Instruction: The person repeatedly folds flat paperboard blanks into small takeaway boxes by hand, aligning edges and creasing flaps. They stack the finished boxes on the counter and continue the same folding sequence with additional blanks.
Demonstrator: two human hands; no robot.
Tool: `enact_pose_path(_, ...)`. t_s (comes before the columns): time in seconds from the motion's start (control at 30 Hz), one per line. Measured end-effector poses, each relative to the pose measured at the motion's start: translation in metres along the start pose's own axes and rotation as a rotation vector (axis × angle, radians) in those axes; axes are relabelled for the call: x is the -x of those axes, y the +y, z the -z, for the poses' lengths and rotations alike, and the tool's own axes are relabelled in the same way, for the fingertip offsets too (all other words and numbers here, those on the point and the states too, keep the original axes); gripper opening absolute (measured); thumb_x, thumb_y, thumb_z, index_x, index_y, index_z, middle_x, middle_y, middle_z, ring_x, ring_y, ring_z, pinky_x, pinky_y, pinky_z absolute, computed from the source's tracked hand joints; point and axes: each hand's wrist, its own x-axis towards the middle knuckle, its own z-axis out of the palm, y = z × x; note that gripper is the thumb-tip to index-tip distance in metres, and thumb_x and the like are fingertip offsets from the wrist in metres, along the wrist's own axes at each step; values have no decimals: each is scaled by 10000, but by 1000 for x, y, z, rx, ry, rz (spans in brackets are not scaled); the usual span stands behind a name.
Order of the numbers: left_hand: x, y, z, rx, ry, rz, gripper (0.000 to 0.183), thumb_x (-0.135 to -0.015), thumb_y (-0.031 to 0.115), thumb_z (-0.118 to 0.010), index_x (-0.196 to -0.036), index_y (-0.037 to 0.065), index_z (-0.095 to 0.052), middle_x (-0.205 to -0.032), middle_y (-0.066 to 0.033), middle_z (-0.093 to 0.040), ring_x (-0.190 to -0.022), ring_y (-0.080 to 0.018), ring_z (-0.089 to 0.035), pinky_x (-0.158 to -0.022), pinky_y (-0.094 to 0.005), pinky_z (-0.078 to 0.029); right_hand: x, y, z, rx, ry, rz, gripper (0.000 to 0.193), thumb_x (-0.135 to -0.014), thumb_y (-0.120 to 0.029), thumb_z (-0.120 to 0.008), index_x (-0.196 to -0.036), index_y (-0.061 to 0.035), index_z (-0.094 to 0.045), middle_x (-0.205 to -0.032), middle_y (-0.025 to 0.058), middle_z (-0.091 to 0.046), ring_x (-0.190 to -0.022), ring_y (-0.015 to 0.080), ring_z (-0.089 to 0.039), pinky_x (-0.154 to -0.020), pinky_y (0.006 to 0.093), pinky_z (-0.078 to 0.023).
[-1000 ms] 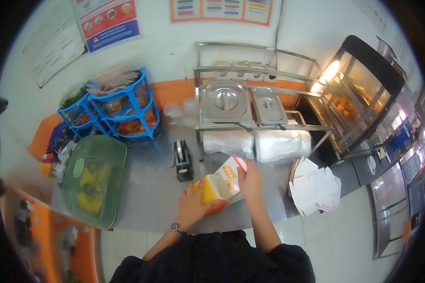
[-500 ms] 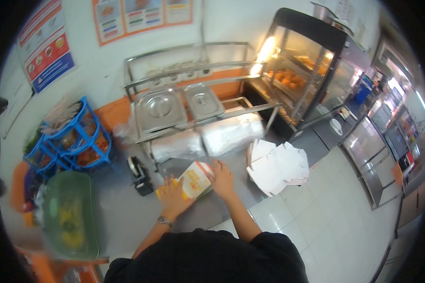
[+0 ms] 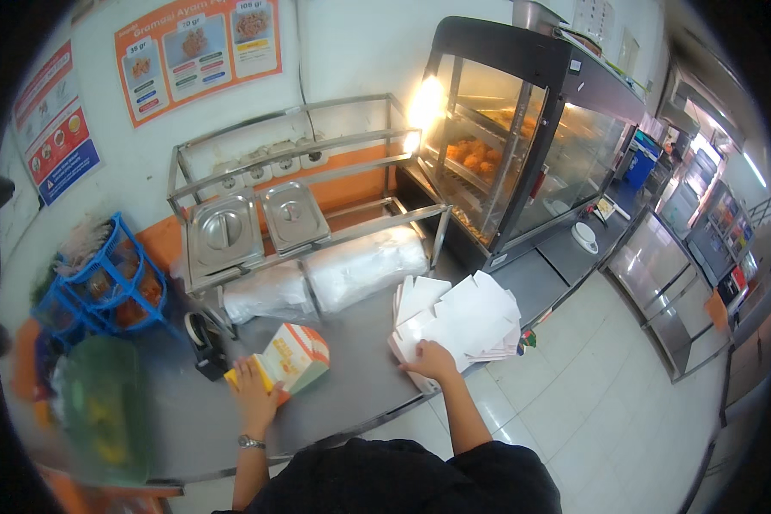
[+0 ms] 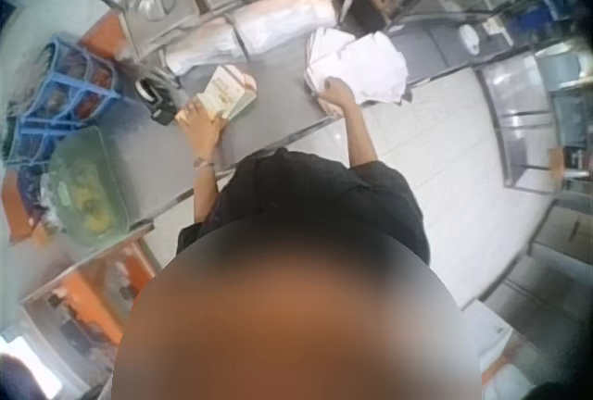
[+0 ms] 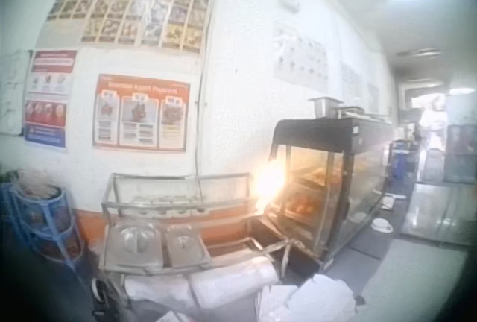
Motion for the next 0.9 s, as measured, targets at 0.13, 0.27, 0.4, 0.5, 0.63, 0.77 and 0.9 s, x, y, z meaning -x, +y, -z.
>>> enact_pose_path(0.13,17,15,-7,41,69,171,871,-880,499,-560,-1489,-16,-211,-1568,-214,-163,-1463,-338,-135,-1142,-571,-120,-13,17,17,-241,-137,93,422,-766,-425,-729,-840,-23,-623,-754,129,-647,-688,279,-615,-653,368,-484)
enact_pose_path(0.27,32,21,-4,103,127,328,787,-933,487,-502,-1496,16,-218,-1563,-214,-179,-1455,-350,-158,-1130,-580,-157,5,9,75,-397,137,228,180,-866,-169,-585,-939,-9,-623,-799,139,-643,-689,294,-621,-648,381,-486)
enact_pose_path(0.4,43,49,14,120,298,383,760,-941,466,-505,-1491,15,-237,-1554,-209,-215,-1447,-356,-186,-1133,-565,-163,67,3,188,-113,635,238,144,-858,-120,-564,-961,-40,-626,-796,152,-611,-727,357,-595,-637,412,-463)
enact_pose_path(0.5,54,105,40,386,525,103,720,-936,448,-524,-1460,3,-311,-1536,-209,-264,-1440,-352,-214,-1142,-517,-182,127,-2,249,-286,531,389,186,-862,-70,-590,-1027,-6,-645,-831,151,-645,-677,330,-609,-634,370,-478)
enact_pose_path(0.63,84,212,81,704,458,-440,596,-904,363,-602,-1354,-6,-472,-1447,-194,-416,-1376,-362,-341,-1123,-452,-260,151,-8,271,-416,222,725,255,-853,-36,-587,-1101,-25,-645,-836,121,-649,-727,308,-593,-707,370,-453)
enact_pose_path(0.77,92,289,105,735,36,-589,413,-932,287,-600,-1220,-7,-572,-1192,-170,-610,-1035,-305,-596,-903,-405,-451,130,-22,246,-334,294,820,292,-858,-51,-596,-1149,-62,-622,-1010,107,-630,-946,292,-558,-859,404,-403)
enact_pose_path(0.9,83,318,87,1096,-54,-276,298,-965,242,-562,-1099,-17,-622,-987,-152,-656,-783,-216,-620,-722,-330,-483,131,-48,199,-401,726,684,405,-812,-153,-674,-1200,-82,-584,-1259,185,-519,-1126,371,-492,-971,464,-370)
